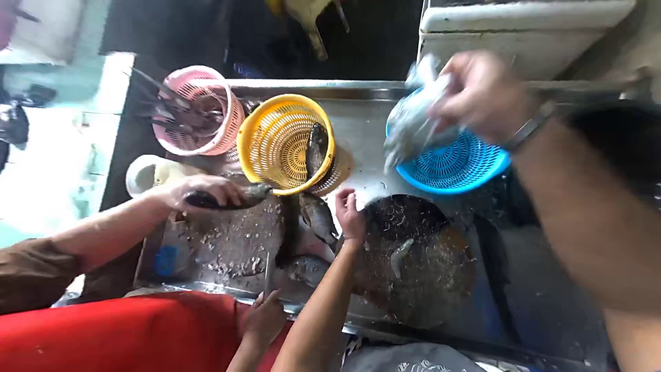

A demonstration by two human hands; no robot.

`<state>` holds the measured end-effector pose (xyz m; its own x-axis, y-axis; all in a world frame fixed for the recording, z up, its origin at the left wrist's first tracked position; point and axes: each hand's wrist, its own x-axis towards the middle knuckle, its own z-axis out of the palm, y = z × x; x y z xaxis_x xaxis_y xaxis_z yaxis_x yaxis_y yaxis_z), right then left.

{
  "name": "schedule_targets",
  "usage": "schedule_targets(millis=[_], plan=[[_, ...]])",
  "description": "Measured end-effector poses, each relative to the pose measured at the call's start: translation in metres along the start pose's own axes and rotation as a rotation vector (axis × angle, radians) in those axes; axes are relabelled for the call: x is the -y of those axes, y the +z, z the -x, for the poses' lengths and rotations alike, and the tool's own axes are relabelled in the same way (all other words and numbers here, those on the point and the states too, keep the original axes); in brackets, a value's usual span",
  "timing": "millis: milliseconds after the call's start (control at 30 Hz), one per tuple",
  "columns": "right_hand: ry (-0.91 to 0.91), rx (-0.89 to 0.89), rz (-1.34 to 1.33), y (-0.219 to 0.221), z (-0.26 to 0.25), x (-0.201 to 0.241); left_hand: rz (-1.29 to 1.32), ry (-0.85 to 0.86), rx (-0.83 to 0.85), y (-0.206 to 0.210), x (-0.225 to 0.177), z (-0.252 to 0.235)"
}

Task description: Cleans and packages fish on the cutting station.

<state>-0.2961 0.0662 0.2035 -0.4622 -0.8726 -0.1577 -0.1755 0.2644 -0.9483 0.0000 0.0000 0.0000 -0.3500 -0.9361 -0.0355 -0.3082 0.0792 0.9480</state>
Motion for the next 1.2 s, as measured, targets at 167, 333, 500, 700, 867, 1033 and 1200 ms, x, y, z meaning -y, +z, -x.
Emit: schedule_targets(millis=[167,333,500,700,867,1033,1200], plan=[[0.084,0.278,0.029,0.127,0.105,-0.059,0.08,0.156,0.073,-0.058,-0.039,0.092],[0.053,0.403,0.185,0.182,0.161,-0.104,-0.309,-0.221,0.35,-0.064,-0.022,0.121],[0.075,0.251,0.058,0.182,0.192,-0.11,-0.173,-0.239,0.48,-0.067,-0.04,0.12],[-0.052,-0.191,-0.008,0.193,0.222,-0.111,0.156,-0.265,0.531,-0.085,-0.055,0.132],[-0.033,-0.071,-0.068,0.22,0.247,-0.119,0.395,-0.273,0.576,-0.095,-0.055,0.154],[-0.113,-0.106,-0.003,0.23,0.254,-0.121,0.376,-0.169,0.565,-0.1,-0.039,0.156],[-0.139,-0.085,0.109,0.228,0.248,-0.111,0.156,-0.012,0.555,-0.107,-0.031,0.153]])
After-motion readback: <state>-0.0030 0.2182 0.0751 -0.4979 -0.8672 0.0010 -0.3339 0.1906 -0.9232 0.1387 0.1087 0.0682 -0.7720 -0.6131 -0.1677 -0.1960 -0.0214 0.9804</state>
